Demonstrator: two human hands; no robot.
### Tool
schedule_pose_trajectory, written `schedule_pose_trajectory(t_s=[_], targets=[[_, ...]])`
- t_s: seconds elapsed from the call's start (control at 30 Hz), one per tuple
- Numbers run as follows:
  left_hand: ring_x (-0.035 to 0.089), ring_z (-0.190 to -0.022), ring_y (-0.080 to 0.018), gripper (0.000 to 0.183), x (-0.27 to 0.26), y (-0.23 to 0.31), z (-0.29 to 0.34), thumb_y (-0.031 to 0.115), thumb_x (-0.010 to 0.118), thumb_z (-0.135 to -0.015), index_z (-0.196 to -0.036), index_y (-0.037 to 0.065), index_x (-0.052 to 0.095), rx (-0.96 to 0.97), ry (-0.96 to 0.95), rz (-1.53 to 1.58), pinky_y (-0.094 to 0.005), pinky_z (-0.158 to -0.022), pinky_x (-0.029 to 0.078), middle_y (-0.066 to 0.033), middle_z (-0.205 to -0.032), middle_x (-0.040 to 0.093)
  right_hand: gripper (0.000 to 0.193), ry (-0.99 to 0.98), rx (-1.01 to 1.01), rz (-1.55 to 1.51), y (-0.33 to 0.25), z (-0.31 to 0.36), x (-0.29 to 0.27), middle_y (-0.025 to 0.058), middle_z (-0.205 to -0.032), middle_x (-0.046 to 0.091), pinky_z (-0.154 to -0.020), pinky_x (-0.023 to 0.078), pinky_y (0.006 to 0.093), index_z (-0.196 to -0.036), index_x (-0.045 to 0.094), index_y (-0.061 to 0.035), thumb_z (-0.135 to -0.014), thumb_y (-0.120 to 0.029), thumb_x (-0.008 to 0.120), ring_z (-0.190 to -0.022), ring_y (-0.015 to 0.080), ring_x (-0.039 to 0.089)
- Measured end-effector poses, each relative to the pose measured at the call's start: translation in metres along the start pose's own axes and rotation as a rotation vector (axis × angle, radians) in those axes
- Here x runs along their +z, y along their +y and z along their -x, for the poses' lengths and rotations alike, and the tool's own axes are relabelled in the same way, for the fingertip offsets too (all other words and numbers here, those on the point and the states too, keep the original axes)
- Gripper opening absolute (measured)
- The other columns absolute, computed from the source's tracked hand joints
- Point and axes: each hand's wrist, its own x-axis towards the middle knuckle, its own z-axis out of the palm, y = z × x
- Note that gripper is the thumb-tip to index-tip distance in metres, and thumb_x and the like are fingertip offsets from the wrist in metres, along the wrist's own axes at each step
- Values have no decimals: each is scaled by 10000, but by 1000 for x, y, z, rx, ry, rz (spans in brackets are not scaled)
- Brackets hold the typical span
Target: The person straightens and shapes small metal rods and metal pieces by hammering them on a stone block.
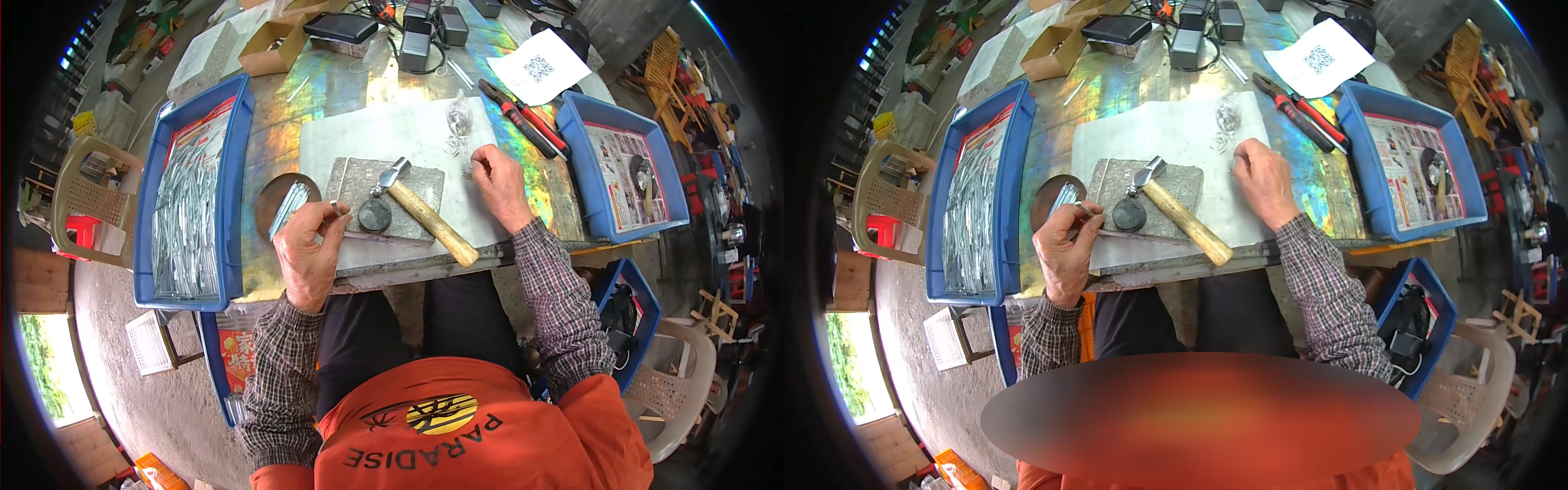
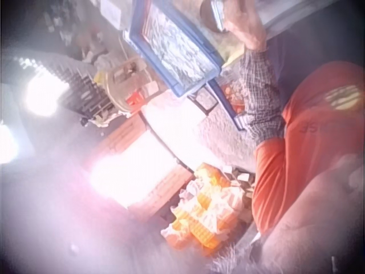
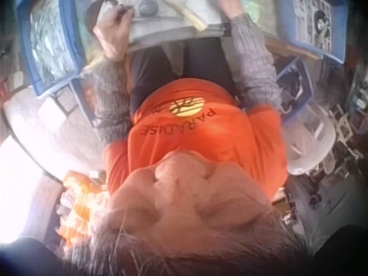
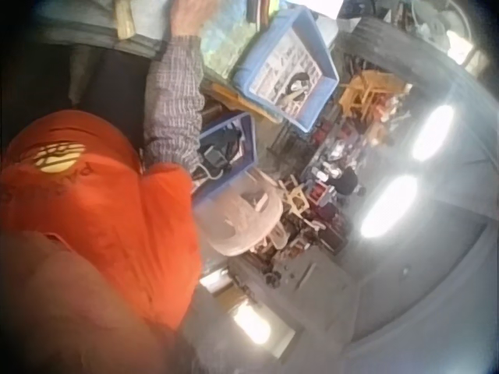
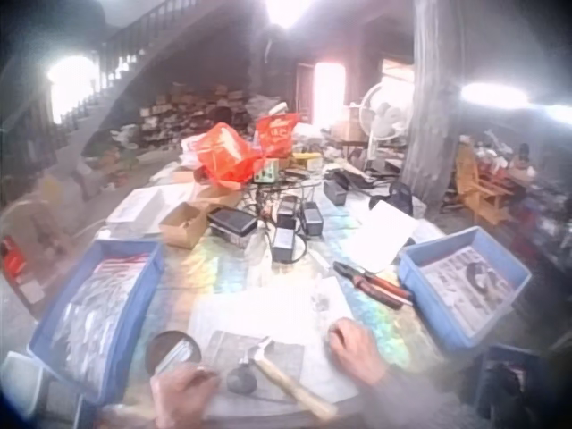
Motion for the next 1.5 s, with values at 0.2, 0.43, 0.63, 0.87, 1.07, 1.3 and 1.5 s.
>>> schedule_pose_trajectory(t_s=[0.2,0.43,0.63,0.87,1.07,1.3,1.5], targets=[[556,-671,-80,70,2,0,1,-32,656,-797,-865,-43,642,33,32,-28,-221,-621,455,-57,-815,664,41,-28,49,-111,2,0,-3,155,-740,627,-622,471,408,-833,578,-20,-811,-55,583,-708,334,619],[618,-678,-121,145,3,-4,2,-52,676,-770,-910,-34,644,64,46,-30,-237,-628,486,-104,-833,665,100,-98,200,-252,1,7,-13,162,-779,644,-642,490,349,-897,608,7,-813,-40,584,-717,279,646],[641,-704,-163,145,6,-1,3,-36,672,-779,-921,-33,643,66,79,-93,-259,-653,498,-119,-845,670,130,-126,303,-447,0,17,-16,24,-747,611,-525,456,218,-965,601,13,-840,-9,577,-596,73,580],[660,-742,-215,144,9,-5,4,-33,661,-782,-918,-46,617,105,112,-142,-290,-678,511,-147,-902,687,120,-79,338,-441,-8,22,-21,34,-723,623,-504,441,217,-933,650,15,-835,-17,588,-577,73,588],[657,-731,-195,158,13,-6,5,-33,662,-786,-939,-44,621,109,141,-141,-284,-667,510,-133,-875,686,72,-66,333,-419,-9,26,-22,47,-724,622,-513,444,231,-856,650,25,-818,-13,601,-551,85,581],[647,-688,-166,184,15,-10,7,-38,675,-777,-956,-30,629,78,193,-99,-265,-645,502,-127,-839,680,30,26,211,-300,-12,32,-24,37,-722,613,-513,438,223,-817,628,25,-809,3,609,-579,74,586],[622,-681,-111,169,10,-4,10,-25,682,-791,-951,-30,627,56,211,-31,-239,-639,494,-92,-817,676,40,34,320,-586,-54,38,-47,43,-743,623,-542,465,224,-840,609,24,-800,32,610,-610,96,617]])
